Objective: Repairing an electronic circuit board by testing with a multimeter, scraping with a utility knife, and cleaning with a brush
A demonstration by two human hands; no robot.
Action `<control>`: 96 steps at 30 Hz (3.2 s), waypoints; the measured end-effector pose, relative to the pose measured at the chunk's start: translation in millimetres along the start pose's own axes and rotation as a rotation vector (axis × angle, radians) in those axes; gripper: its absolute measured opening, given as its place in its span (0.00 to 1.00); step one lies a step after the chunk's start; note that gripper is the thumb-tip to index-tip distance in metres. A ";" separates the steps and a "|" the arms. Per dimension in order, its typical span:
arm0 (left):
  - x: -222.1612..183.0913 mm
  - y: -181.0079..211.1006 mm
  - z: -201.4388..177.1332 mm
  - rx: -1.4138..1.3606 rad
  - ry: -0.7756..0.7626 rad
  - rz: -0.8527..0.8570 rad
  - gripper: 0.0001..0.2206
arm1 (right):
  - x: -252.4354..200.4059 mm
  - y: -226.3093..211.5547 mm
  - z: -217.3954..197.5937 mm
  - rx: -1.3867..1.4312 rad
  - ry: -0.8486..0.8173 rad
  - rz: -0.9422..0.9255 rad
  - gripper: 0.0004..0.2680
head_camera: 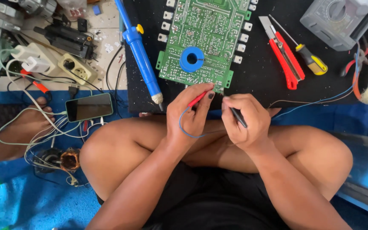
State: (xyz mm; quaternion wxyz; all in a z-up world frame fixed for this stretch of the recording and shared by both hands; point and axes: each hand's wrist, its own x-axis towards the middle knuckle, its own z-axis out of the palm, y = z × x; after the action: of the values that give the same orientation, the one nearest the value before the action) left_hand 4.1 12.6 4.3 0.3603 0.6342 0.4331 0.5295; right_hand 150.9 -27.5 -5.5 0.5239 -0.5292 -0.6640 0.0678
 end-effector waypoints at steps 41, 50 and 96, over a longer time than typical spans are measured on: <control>16.2 11.6 -13.8 0.529 0.026 0.419 0.25 | -4.4 61.6 -113.7 1.326 0.833 0.668 0.15; 70.4 -15.7 46.2 0.630 -0.070 0.468 0.19 | -18.8 85.9 -114.8 1.605 0.781 0.591 0.08; -8.7 -61.9 7.0 0.772 0.056 0.502 0.25 | -35.2 4.0 -108.6 0.555 0.352 0.241 0.09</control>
State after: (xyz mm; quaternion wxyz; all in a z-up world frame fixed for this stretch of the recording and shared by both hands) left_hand 0.0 27.1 -56.8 -0.0536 0.7927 0.4414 0.4172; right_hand 232.9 -103.4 17.9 0.7425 -0.4449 -0.4524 0.2147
